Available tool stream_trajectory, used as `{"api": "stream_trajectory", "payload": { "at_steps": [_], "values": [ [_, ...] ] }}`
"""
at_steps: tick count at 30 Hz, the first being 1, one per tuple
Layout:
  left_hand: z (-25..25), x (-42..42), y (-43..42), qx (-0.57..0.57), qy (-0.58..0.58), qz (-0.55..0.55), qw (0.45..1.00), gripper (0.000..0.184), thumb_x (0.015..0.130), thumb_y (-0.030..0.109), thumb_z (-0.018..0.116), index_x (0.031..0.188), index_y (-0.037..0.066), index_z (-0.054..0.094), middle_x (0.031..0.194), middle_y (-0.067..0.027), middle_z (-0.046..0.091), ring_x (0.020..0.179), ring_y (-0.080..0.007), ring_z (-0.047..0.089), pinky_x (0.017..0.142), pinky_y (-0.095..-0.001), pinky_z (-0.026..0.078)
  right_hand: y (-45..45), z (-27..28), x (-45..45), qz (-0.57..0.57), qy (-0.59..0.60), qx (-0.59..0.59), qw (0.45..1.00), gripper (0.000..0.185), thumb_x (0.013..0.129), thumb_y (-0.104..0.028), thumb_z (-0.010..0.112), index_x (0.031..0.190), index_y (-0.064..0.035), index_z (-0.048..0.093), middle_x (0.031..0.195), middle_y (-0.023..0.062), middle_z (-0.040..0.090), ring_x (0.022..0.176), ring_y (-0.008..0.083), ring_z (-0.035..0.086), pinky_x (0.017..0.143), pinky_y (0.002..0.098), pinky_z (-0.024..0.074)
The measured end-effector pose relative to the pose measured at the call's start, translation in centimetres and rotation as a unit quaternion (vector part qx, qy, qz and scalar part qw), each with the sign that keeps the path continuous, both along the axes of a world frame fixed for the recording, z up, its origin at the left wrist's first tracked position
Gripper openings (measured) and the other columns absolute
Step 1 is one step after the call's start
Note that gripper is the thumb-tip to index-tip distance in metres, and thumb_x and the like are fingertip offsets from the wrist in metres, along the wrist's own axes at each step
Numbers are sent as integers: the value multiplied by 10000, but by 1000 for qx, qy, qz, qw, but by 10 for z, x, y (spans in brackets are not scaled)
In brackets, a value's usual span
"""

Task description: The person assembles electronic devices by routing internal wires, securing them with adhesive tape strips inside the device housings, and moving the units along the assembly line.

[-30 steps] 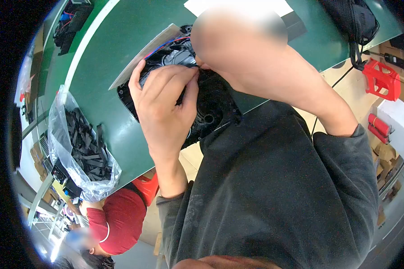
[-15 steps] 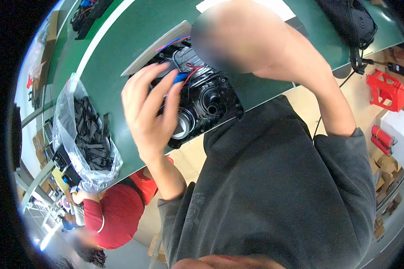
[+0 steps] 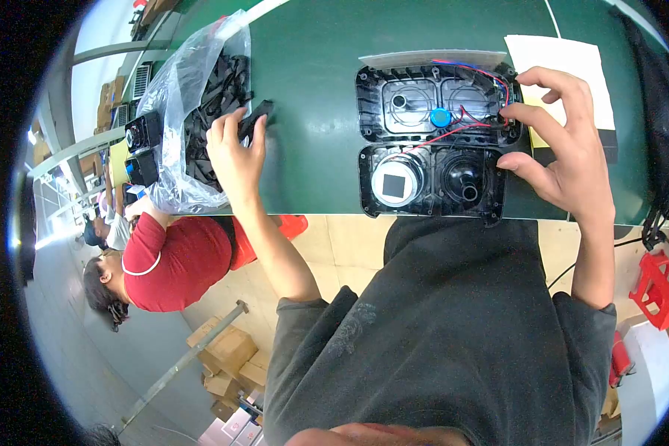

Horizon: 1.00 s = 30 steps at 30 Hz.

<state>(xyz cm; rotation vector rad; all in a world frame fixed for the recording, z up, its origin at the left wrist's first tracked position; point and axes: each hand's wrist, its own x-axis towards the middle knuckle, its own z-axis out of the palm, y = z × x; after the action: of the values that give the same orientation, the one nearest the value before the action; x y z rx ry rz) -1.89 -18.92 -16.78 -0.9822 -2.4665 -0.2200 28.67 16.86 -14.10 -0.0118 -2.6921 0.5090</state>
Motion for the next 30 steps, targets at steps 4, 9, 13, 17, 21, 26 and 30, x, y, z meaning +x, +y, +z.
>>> {"api": "stream_trajectory", "payload": {
  "at_steps": [4,9,13,17,21,26,30],
  "values": [
    [-7,-7,6,-58,-38,5,998,174,899,174,856,984,48,772,1051,-119,731,1000,-316,694,906,-437,540,-1,12,-7,24,25,-24,999,583,950,-569,714,1132,-16,753,1318,187,626,1190,352,587,948,457,504],
    [38,47,74,211,-105,-203,951,175,839,-12,875,950,-12,739,1007,-123,744,975,-269,710,898,-371,553,-15,35,-22,58,-78,-345,934,368,1027,-305,710,1224,5,730,1136,130,722,1020,221,671,890,358,535],
    [58,106,142,103,-2,-389,915,201,755,159,795,950,139,746,995,7,667,951,-210,677,895,-435,472,-31,41,-46,48,-95,-564,819,315,1077,-134,658,1350,22,657,1118,63,758,989,84,686,848,246,553],
    [47,128,171,123,-37,-434,891,289,729,139,921,972,137,766,977,2,679,942,-226,667,882,-417,458,-2,27,-33,-42,-102,-534,838,193,1079,-123,673,1190,17,746,996,42,778,852,65,694,752,221,557],
    [37,130,180,140,-94,-413,895,296,743,157,920,1004,145,783,1076,-28,653,1047,-254,630,898,-428,458,46,5,-22,-45,-125,-547,827,216,1080,-166,679,1199,-1,752,974,31,774,835,67,683,742,230,548],
    [38,130,188,30,-129,-355,926,280,809,223,903,1038,126,776,1170,-50,653,1125,-287,607,923,-419,454,58,-12,-30,-44,-120,-567,814,226,1086,-182,682,1207,-1,741,991,40,771,832,81,688,772,251,569],
    [33,135,193,54,-156,-343,925,254,828,190,888,1044,118,776,1152,-43,661,1059,-257,625,884,-400,456,68,-24,-32,-21,-124,-573,810,212,1064,-140,705,1212,9,729,1032,52,761,856,101,722,786,274,603]
  ]
}}
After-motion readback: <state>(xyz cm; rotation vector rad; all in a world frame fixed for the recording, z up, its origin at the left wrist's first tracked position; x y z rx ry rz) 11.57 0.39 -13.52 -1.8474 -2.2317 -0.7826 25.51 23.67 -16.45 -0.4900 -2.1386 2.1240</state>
